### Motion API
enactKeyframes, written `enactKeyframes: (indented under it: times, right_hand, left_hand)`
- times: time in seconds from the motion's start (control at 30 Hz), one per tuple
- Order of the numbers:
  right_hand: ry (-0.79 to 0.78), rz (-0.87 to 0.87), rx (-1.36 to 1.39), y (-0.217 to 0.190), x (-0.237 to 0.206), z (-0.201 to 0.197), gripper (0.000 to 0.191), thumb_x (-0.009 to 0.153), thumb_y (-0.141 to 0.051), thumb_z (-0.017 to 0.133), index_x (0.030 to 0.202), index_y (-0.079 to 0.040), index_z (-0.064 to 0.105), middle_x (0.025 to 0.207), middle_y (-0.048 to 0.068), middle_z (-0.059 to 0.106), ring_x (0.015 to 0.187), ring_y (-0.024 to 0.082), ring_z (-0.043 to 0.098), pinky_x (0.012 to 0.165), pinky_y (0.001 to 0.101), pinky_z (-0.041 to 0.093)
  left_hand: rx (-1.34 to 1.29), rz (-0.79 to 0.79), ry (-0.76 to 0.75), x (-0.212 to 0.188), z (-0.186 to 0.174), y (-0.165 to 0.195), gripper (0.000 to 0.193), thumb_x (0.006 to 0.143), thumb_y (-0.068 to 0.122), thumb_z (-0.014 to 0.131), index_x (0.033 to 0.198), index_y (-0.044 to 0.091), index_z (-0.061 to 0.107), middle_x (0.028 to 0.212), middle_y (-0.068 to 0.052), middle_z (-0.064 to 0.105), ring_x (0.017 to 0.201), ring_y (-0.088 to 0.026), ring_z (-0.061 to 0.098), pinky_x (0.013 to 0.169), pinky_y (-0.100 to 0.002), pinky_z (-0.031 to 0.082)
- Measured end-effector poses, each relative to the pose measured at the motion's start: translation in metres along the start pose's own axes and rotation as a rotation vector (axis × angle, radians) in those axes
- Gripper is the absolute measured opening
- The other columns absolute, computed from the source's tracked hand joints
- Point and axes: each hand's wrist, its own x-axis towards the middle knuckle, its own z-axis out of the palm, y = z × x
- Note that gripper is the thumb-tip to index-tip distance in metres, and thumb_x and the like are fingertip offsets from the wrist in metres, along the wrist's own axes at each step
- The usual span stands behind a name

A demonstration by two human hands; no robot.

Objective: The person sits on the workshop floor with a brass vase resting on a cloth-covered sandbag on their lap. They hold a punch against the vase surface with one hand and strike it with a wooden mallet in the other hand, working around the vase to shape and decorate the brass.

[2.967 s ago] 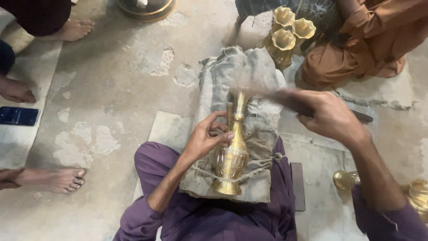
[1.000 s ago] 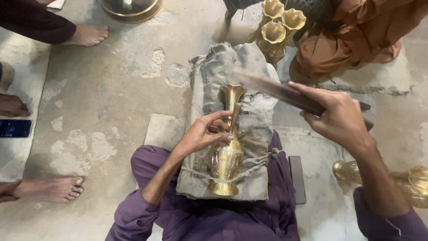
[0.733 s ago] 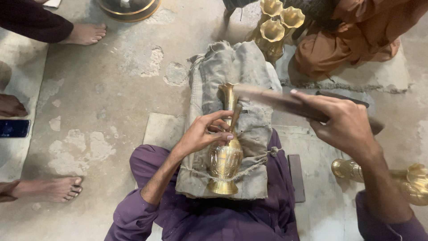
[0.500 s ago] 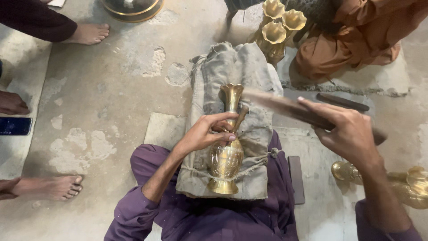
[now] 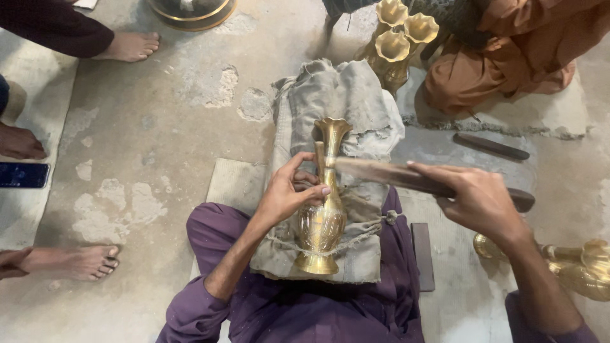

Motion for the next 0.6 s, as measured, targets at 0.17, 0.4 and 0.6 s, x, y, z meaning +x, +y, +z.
enactKeyframes:
  times: [0.17,0.4,0.6]
  right_hand:
    - [-0.093,-0.091,-0.079,-0.012,0.023,-0.004,0.073,0.083,-0.011,0.069,0.145,-0.048,0.055,0.127,-0.006,0.073,0.075,0.014,0.075,0.049,0.0317,0.056]
    - [0.219,-0.167,0.327,-0.011,0.051,-0.04,0.069,0.082,-0.017,0.075,0.147,-0.035,0.059,0.114,0.005,0.076,0.073,0.016,0.073,0.062,0.0288,0.059]
    - [0.081,-0.154,-0.083,-0.025,0.063,-0.078,0.073,0.079,-0.009,0.072,0.141,-0.047,0.062,0.112,-0.001,0.079,0.078,0.017,0.075,0.059,0.0372,0.06]
  left_hand:
    - [-0.034,0.016,-0.007,0.0,0.0,-0.003,0.065,0.087,0.013,0.079,0.144,0.005,0.048,0.091,-0.015,0.076,0.083,-0.02,0.079,0.071,-0.033,0.071]
    - [-0.035,0.043,-0.004,-0.001,-0.001,-0.008,0.066,0.089,0.012,0.078,0.146,0.002,0.047,0.091,-0.012,0.074,0.083,-0.02,0.077,0.07,-0.033,0.069]
    - [-0.005,0.07,0.034,-0.004,0.002,-0.01,0.068,0.087,0.011,0.079,0.147,0.001,0.047,0.092,-0.014,0.076,0.082,-0.02,0.078,0.069,-0.033,0.07]
